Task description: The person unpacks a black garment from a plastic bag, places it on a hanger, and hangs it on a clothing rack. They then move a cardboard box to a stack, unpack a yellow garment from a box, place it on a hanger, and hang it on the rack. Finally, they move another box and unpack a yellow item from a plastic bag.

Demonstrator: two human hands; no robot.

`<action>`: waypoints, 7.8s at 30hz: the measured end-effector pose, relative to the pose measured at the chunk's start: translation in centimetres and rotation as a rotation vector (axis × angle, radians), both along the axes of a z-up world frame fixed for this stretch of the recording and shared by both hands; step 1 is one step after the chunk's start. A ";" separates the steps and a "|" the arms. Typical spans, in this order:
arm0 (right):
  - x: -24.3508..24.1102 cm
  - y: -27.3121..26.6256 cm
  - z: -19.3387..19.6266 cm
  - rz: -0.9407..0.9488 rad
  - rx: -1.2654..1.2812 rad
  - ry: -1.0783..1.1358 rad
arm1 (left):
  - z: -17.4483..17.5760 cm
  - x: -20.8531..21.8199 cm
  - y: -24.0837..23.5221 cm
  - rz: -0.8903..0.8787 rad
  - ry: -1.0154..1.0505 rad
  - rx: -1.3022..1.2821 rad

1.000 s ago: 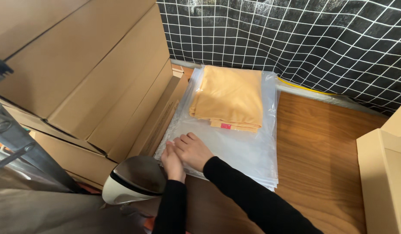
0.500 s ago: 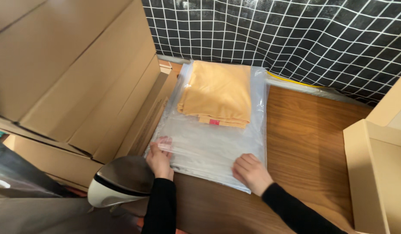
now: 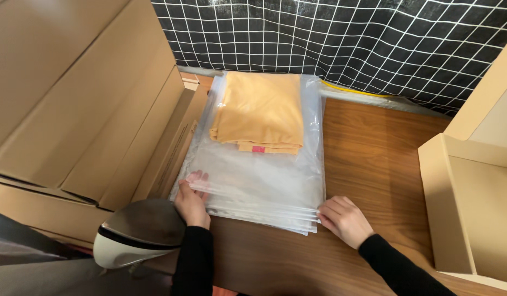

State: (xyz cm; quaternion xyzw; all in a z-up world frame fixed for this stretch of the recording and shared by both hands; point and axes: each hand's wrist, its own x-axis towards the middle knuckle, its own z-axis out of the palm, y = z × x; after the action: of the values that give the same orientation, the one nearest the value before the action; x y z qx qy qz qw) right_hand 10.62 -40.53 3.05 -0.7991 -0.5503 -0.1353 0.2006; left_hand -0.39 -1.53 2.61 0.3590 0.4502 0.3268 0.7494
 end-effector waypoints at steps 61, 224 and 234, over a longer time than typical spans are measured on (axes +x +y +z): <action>-0.5 17.3 8.7 -0.112 0.438 0.645 | -4.0 19.6 -6.8 -0.648 -0.062 -0.294; -2.4 -2.6 -2.8 -0.419 0.332 1.515 | -1.8 0.5 -29.7 -0.609 0.091 -0.297; -1.5 -1.2 -5.7 -0.528 0.672 1.492 | -6.6 2.1 -27.8 -0.190 -0.063 -0.220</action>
State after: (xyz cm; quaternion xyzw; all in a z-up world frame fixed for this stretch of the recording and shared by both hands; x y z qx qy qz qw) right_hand 9.12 -41.74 -2.68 -0.6791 -0.0012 0.2274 0.6980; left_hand 1.76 -29.37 -3.96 0.3054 0.4234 0.2140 0.8257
